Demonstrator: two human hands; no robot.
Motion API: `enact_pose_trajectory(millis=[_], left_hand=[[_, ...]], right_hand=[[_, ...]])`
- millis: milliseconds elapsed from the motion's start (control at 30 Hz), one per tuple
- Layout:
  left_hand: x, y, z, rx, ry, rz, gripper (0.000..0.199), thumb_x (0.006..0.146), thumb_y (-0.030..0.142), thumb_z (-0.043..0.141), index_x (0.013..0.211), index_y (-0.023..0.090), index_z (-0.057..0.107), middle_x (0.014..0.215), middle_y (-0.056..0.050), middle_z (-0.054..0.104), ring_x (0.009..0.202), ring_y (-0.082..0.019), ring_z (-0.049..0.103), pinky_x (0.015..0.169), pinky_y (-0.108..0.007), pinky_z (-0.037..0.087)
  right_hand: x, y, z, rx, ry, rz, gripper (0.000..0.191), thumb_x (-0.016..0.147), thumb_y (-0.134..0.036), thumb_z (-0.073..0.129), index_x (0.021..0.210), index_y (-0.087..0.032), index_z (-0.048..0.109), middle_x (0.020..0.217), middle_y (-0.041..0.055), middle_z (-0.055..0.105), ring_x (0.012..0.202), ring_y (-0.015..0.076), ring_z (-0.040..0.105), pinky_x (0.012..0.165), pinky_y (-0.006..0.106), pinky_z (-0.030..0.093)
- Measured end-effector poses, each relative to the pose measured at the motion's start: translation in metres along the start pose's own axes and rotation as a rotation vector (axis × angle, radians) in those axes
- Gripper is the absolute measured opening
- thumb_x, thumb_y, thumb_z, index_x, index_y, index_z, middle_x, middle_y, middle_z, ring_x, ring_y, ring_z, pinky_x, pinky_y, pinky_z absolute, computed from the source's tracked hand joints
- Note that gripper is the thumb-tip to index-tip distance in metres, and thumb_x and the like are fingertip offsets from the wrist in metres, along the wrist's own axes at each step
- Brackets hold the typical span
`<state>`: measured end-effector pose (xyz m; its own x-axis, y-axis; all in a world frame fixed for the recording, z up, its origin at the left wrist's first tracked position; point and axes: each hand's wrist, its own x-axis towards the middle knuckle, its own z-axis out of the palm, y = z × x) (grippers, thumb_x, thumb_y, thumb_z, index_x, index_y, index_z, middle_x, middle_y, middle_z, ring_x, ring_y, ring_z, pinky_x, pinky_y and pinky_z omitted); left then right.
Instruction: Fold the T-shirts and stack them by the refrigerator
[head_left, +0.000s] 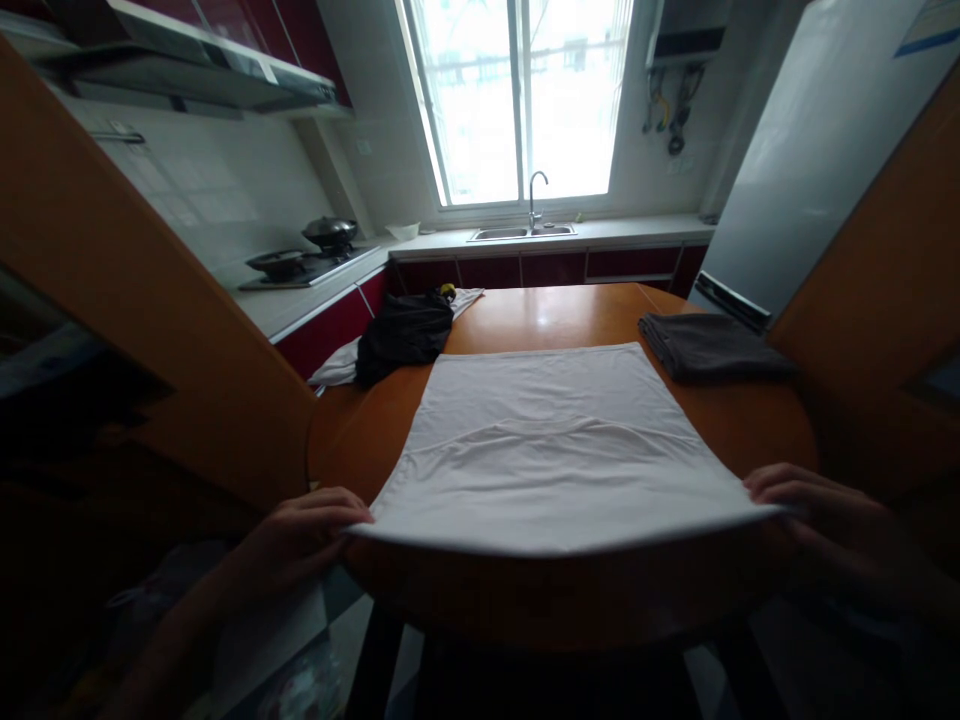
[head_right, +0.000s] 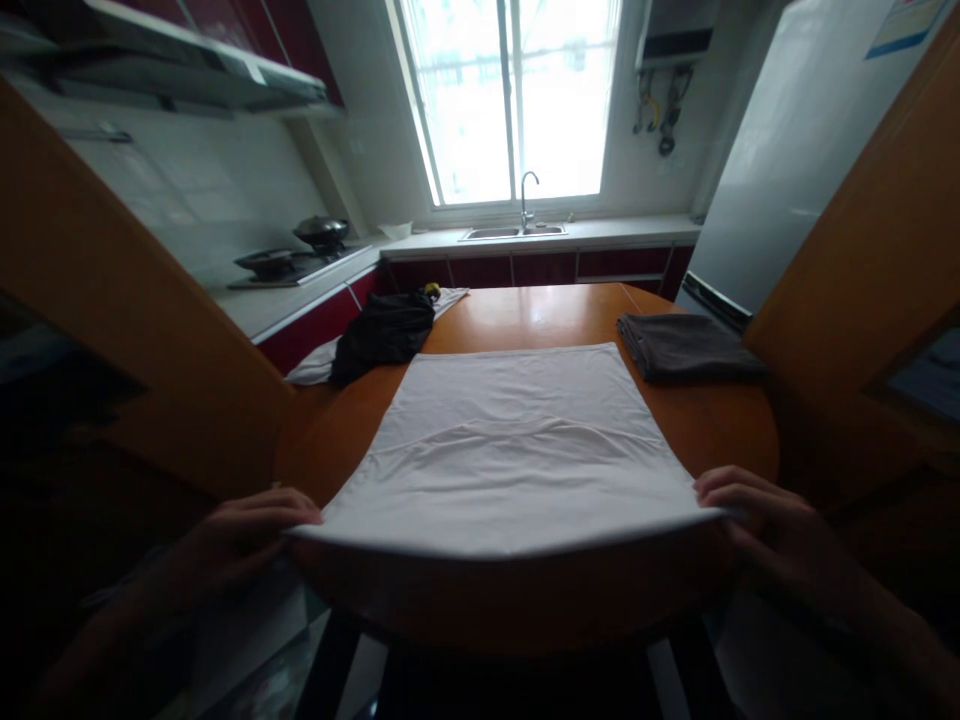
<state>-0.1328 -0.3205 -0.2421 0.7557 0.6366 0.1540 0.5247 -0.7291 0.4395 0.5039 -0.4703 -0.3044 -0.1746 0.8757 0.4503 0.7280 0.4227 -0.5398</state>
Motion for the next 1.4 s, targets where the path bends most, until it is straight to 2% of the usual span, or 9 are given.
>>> enact_pose_trajectory(millis=[167,300,500,700,767,900,1033,1133,1400], left_hand=[[-0.003,0.022,-0.027,-0.213,-0.158,-0.11,0.028,0.099,0.034,0.049,0.096,0.021,0.074,0.092,-0.005,0.071,0.083,-0.02,0.066,0.075,-0.028,0.055],[0.001,0.018,-0.04,-0.348,-0.051,-0.126,0.033,0.097,0.044,0.052,0.088,0.021,0.074,0.084,-0.001,0.069,0.077,-0.018,0.063,0.07,-0.03,0.053],[0.043,-0.03,-0.047,-0.434,0.303,-0.092,0.022,0.084,0.046,0.069,0.087,0.027,0.08,0.086,-0.005,0.073,0.081,-0.026,0.067,0.07,-0.035,0.055],[0.11,-0.093,-0.043,-0.507,0.438,-0.277,0.037,0.073,0.055,0.077,0.086,0.02,0.077,0.085,-0.008,0.074,0.075,-0.023,0.066,0.066,-0.033,0.055],[0.134,-0.11,-0.04,-0.478,0.423,-0.333,0.043,0.072,0.058,0.076,0.087,0.018,0.076,0.083,-0.008,0.074,0.072,-0.022,0.065,0.065,-0.031,0.054],[0.179,-0.142,-0.023,-0.385,0.242,-0.398,0.048,0.071,0.063,0.073,0.087,0.017,0.077,0.086,-0.007,0.075,0.077,-0.022,0.065,0.071,-0.029,0.053],[0.201,-0.167,0.002,-0.338,0.097,-0.426,0.052,0.072,0.066,0.07,0.085,0.016,0.077,0.083,-0.005,0.074,0.076,-0.022,0.064,0.069,-0.027,0.051],[0.2,-0.175,0.01,-0.311,0.079,-0.45,0.052,0.074,0.067,0.068,0.085,0.016,0.076,0.081,-0.004,0.072,0.074,-0.021,0.063,0.064,-0.024,0.049],[0.211,-0.18,-0.005,-0.327,0.067,-0.454,0.051,0.077,0.065,0.068,0.091,0.017,0.075,0.08,-0.004,0.07,0.072,-0.019,0.061,0.064,-0.024,0.048]], right_hand=[[0.007,-0.024,-0.025,0.165,0.032,0.105,0.017,0.09,-0.043,0.06,0.09,-0.031,0.072,0.093,0.0123,0.072,0.081,0.0294,0.073,0.066,0.034,0.061],[0.022,-0.03,-0.042,0.226,0.146,0.177,0.023,0.086,-0.049,0.065,0.084,-0.028,0.074,0.085,0.0128,0.072,0.073,0.0286,0.072,0.06,0.035,0.058],[0.08,-0.009,-0.041,0.203,0.313,0.455,0.029,0.073,-0.053,0.076,0.082,-0.025,0.076,0.085,0.0056,0.073,0.074,0.0257,0.065,0.058,0.031,0.049],[0.152,0.03,-0.018,0.377,0.325,0.547,0.033,0.072,-0.047,0.077,0.09,-0.019,0.075,0.078,0.0012,0.066,0.065,0.0148,0.054,0.055,0.025,0.039],[0.174,0.043,-0.005,0.405,0.313,0.588,0.034,0.071,-0.047,0.077,0.089,-0.017,0.075,0.074,0.001,0.064,0.064,0.0145,0.053,0.055,0.025,0.039],[0.21,0.075,0.032,0.267,0.226,0.631,0.031,0.069,-0.045,0.071,0.08,-0.016,0.074,0.067,0.0025,0.064,0.061,0.0167,0.054,0.054,0.027,0.038],[0.225,0.102,0.063,0.081,0.152,0.621,0.024,0.07,-0.041,0.064,0.075,-0.019,0.072,0.071,0.0059,0.07,0.066,0.0232,0.063,0.059,0.032,0.045],[0.225,0.11,0.066,0.019,0.132,0.585,0.023,0.073,-0.04,0.062,0.078,-0.02,0.073,0.078,0.0074,0.074,0.073,0.0263,0.067,0.065,0.034,0.05],[0.241,0.118,0.053,-0.145,0.113,0.55,0.028,0.081,-0.04,0.06,0.088,-0.019,0.075,0.081,0.0083,0.075,0.072,0.026,0.068,0.062,0.034,0.049]])
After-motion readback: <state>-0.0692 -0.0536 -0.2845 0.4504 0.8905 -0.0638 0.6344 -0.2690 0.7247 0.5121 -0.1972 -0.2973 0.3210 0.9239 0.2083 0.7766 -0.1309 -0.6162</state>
